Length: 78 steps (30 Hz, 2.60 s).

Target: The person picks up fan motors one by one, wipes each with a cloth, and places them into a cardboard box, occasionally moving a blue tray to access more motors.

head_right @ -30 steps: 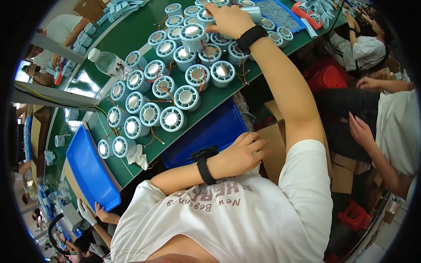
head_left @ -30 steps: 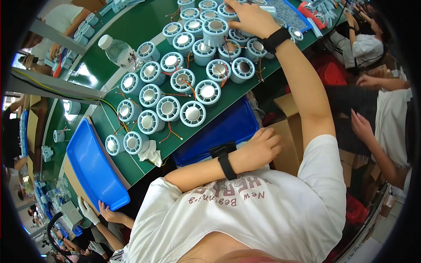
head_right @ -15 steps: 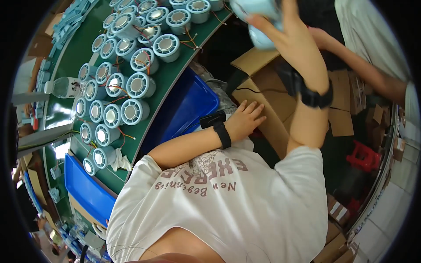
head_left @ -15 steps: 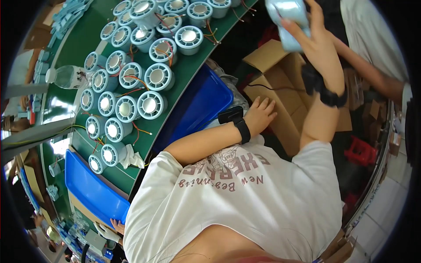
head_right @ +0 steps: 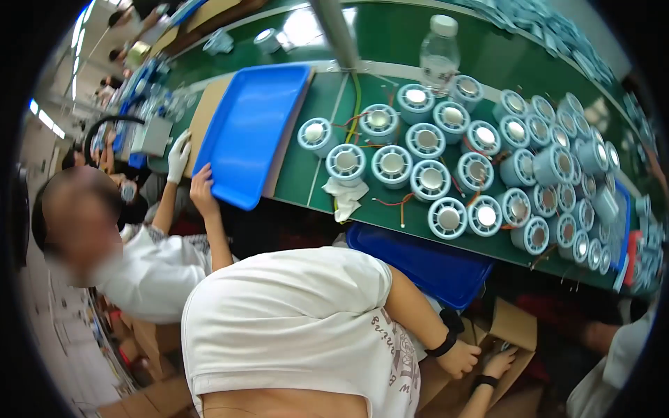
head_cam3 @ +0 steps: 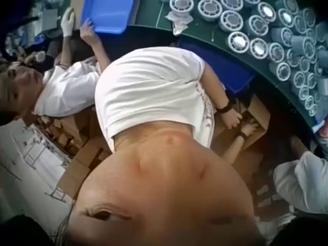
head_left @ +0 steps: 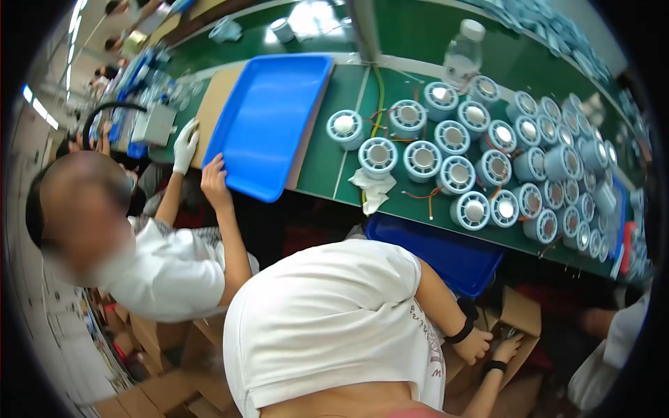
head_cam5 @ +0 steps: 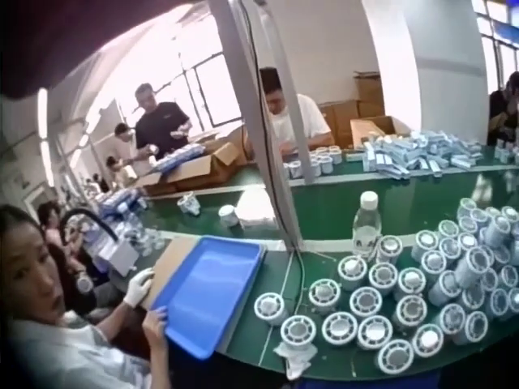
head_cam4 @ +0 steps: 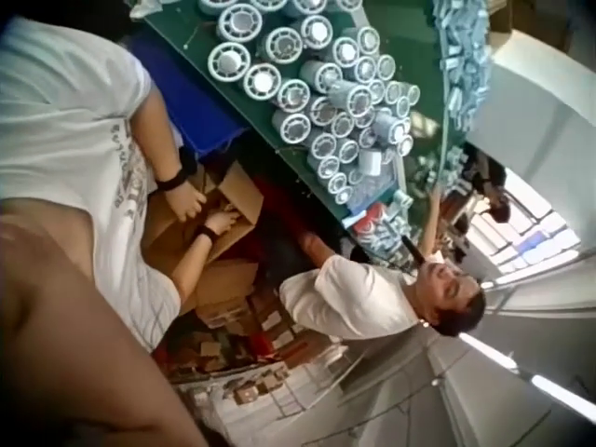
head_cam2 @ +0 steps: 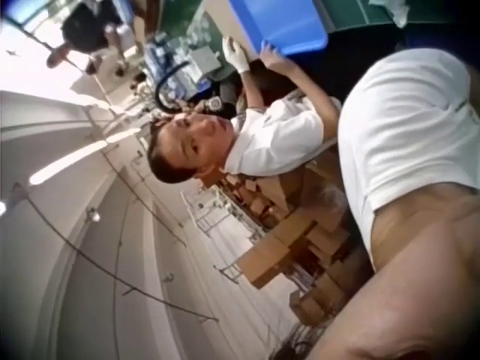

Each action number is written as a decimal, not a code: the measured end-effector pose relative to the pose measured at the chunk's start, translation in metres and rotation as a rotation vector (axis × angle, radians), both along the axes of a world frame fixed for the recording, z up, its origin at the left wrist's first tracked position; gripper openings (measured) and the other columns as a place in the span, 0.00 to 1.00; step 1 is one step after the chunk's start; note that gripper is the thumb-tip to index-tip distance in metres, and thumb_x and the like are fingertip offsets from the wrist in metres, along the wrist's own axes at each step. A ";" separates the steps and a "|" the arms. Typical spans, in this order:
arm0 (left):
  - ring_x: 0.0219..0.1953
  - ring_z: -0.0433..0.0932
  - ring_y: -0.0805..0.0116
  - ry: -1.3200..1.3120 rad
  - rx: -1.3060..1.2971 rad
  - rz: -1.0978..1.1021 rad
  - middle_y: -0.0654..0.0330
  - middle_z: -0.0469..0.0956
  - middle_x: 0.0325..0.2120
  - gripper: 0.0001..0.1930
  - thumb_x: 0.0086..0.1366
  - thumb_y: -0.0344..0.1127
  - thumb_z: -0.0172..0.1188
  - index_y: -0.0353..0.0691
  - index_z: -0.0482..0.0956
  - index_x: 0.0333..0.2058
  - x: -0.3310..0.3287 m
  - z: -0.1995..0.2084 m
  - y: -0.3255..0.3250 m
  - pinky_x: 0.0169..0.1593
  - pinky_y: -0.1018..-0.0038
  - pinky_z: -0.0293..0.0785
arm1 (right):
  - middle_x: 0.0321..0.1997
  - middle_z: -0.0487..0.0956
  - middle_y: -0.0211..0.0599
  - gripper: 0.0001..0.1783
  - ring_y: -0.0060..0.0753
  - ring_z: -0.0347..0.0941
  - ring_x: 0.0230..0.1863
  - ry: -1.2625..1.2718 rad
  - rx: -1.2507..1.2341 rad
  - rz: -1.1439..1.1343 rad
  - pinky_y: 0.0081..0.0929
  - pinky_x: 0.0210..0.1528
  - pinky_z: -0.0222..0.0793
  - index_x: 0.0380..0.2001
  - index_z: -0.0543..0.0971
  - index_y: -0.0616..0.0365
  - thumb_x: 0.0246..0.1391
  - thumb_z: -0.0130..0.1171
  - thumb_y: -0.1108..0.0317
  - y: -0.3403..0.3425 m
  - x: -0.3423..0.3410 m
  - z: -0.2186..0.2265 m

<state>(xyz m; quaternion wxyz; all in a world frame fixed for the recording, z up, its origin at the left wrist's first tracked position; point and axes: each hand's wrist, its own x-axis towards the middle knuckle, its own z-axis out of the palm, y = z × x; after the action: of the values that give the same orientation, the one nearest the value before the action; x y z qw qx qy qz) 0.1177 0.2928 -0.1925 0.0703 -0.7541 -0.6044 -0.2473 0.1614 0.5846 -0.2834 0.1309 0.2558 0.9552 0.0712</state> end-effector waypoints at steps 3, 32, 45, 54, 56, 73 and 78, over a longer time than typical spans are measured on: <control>0.48 0.75 0.58 0.000 0.045 0.099 0.64 0.81 0.39 0.10 0.65 0.41 0.52 0.58 0.85 0.35 -0.019 -0.022 -0.002 0.52 0.49 0.61 | 0.64 0.63 0.54 0.41 0.67 0.69 0.54 -0.096 0.121 -0.006 0.52 0.50 0.73 0.73 0.49 0.50 0.65 0.47 0.43 -0.069 -0.045 0.015; 0.49 0.75 0.51 -0.299 0.210 0.367 0.50 0.74 0.49 0.41 0.60 0.39 0.65 0.40 0.55 0.68 -0.076 0.085 -0.100 0.56 0.58 0.69 | 0.57 0.75 0.59 0.30 0.56 0.73 0.57 0.856 -0.399 0.629 0.42 0.57 0.70 0.61 0.71 0.64 0.62 0.59 0.55 -0.238 -0.206 0.395; 0.36 0.77 0.45 -0.934 0.137 0.287 0.42 0.73 0.42 0.40 0.64 0.29 0.59 0.36 0.47 0.71 -0.098 0.036 -0.088 0.43 0.59 0.74 | 0.54 0.75 0.66 0.53 0.68 0.71 0.55 0.484 -0.148 0.425 0.46 0.58 0.69 0.60 0.70 0.66 0.43 0.66 0.31 -0.191 -0.419 0.319; 0.61 0.69 0.44 -0.699 0.130 0.517 0.41 0.50 0.69 0.43 0.57 0.15 0.53 0.57 0.58 0.70 -0.102 0.058 -0.093 0.59 0.63 0.71 | 0.57 0.70 0.64 0.50 0.70 0.71 0.54 0.590 -0.089 0.570 0.44 0.58 0.70 0.66 0.65 0.49 0.45 0.68 0.35 -0.233 -0.431 0.323; 0.67 0.61 0.43 -0.741 0.080 0.439 0.45 0.46 0.72 0.46 0.54 0.15 0.54 0.63 0.58 0.70 -0.097 0.056 -0.094 0.64 0.56 0.64 | 0.58 0.71 0.63 0.49 0.69 0.71 0.55 0.592 -0.090 0.612 0.47 0.56 0.71 0.66 0.65 0.48 0.46 0.67 0.36 -0.241 -0.431 0.317; 0.73 0.47 0.42 -0.309 -0.109 0.272 0.59 0.57 0.69 0.38 0.54 0.24 0.57 0.55 0.65 0.66 -0.068 0.022 -0.091 0.69 0.33 0.40 | 0.64 0.66 0.55 0.42 0.47 0.68 0.63 0.808 -0.775 0.691 0.35 0.62 0.63 0.67 0.54 0.63 0.63 0.60 0.48 -0.239 -0.327 0.374; 0.70 0.53 0.42 -0.349 -0.127 0.269 0.59 0.60 0.67 0.31 0.57 0.27 0.55 0.53 0.69 0.62 -0.073 0.027 -0.089 0.69 0.34 0.41 | 0.64 0.69 0.51 0.36 0.44 0.69 0.62 0.918 -0.951 0.508 0.34 0.62 0.64 0.66 0.61 0.60 0.63 0.60 0.52 -0.235 -0.196 0.389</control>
<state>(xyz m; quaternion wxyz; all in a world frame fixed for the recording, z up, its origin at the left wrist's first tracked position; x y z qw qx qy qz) 0.0445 0.2038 -0.1654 -0.0509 -0.6154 -0.7168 -0.3239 -0.0349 0.3494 0.1061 -0.2081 -0.0558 0.8715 -0.4405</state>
